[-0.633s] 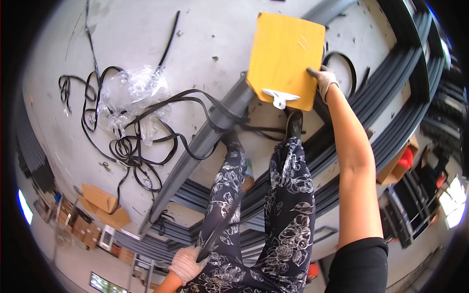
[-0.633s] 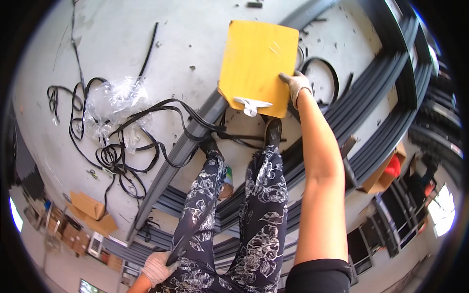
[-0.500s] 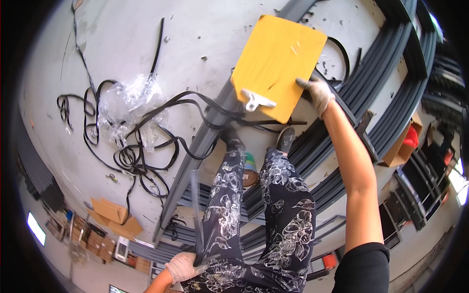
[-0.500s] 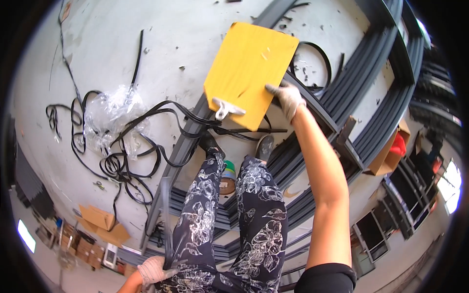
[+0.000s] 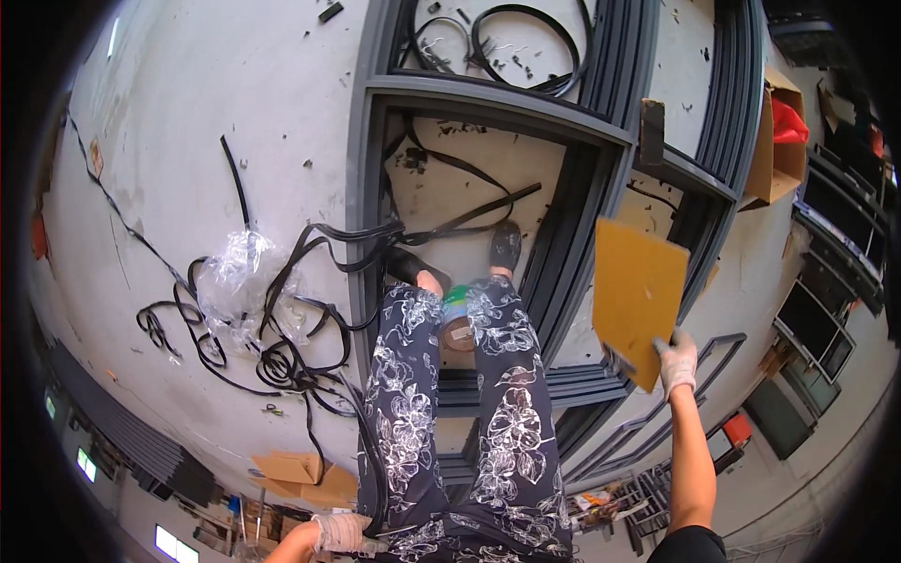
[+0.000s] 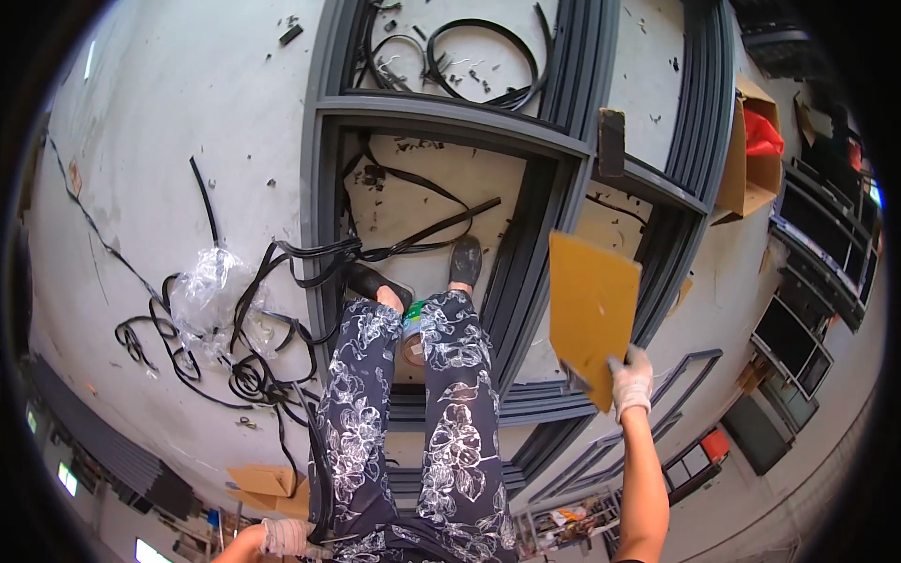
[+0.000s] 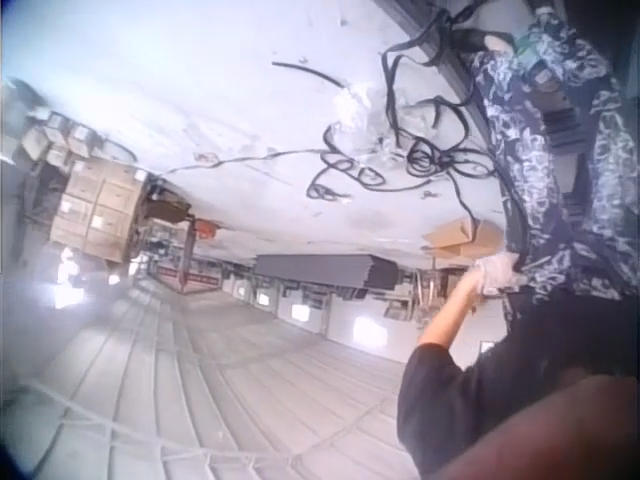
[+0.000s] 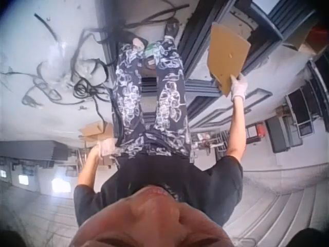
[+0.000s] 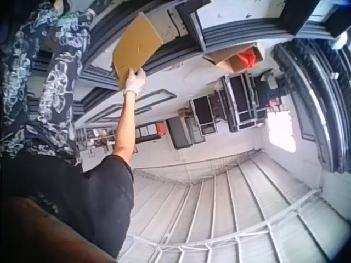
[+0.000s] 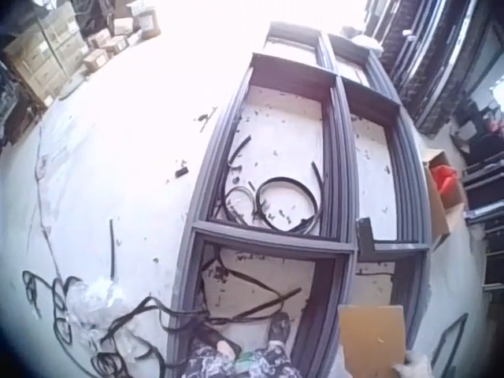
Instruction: Installing black rubber gaskets into the grooves of aluminum window frames.
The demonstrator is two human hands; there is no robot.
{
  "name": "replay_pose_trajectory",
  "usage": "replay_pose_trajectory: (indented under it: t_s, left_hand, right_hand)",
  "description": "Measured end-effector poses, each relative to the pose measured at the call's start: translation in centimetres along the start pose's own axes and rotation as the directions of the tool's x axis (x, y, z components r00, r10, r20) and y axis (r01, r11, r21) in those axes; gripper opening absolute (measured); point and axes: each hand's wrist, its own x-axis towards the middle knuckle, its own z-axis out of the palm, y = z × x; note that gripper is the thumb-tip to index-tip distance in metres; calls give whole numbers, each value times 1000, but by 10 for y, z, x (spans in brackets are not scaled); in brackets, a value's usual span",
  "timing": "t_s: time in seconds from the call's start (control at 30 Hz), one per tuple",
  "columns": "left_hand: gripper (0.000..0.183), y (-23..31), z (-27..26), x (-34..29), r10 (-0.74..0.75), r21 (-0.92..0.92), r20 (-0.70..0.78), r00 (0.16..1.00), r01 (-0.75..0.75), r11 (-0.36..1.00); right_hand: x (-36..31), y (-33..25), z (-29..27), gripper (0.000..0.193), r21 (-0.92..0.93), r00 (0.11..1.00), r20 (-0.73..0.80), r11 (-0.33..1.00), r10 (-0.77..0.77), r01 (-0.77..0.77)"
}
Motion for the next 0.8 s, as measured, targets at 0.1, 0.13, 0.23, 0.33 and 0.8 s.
replay_pose_trajectory:
  t_s: [0.1,0.13,0.23,0.33,0.8]
  left_hand:
    - [38,-13,-140,-2,-221,-680,532,817,569,463]
    - [38,-7,-120,-7,-225,-665,552,803,586,462]
    - [40,3,-120,-7,-233,-762,218,948,314,567]
    - [45,-10,-223,20,-394,-897,439,807,416,-147]
    - [38,-285,-408,57,-833,-828,-499,239,-415,377]
  right_hand:
    - [-53,14,-5,38,-375,875,356,908,329,-189]
    - [-68,23,5,40,-466,813,441,871,380,-155]
    - [-110,50,66,39,-502,620,686,864,380,26]
    - [-112,44,146,37,-394,390,879,879,275,268]
    - [-42,9,297,33,-21,407,913,996,-13,81]
